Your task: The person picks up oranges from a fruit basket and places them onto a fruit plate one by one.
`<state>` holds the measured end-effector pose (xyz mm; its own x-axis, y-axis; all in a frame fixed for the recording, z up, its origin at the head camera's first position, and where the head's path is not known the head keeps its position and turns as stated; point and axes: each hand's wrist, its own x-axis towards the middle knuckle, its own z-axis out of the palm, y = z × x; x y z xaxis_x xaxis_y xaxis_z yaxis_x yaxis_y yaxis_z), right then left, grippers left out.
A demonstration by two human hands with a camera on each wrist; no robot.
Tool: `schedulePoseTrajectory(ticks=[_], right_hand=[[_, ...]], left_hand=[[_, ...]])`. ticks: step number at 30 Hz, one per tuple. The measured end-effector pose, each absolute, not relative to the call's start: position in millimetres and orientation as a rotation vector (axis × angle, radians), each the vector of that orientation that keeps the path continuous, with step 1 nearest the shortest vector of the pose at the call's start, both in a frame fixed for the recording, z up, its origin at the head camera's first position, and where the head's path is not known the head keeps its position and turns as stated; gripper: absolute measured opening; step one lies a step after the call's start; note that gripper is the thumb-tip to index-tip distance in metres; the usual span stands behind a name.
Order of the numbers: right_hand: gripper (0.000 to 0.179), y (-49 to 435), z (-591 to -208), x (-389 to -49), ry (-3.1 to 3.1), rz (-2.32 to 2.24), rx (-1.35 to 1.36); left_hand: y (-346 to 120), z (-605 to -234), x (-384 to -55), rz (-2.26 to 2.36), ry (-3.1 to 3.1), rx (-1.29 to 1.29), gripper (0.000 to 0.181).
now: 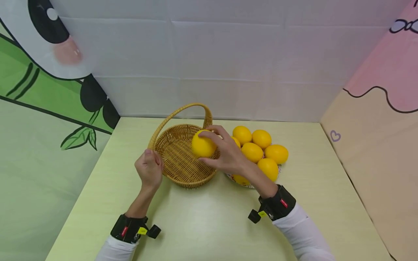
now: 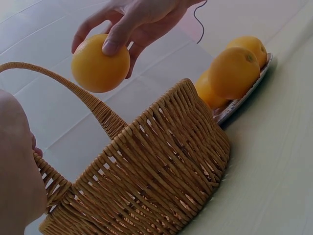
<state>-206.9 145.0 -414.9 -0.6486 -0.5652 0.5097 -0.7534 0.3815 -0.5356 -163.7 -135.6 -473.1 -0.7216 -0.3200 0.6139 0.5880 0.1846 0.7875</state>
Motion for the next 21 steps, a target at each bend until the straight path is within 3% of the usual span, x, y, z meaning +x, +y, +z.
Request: schedulePoseTrajectory(ticks=[21], right_hand=[[0.073, 213, -439, -207, -2.472, 1.151, 0.953]], left_hand=[[-126, -477, -172, -1.606, -1.749, -0.232, 0.062]])
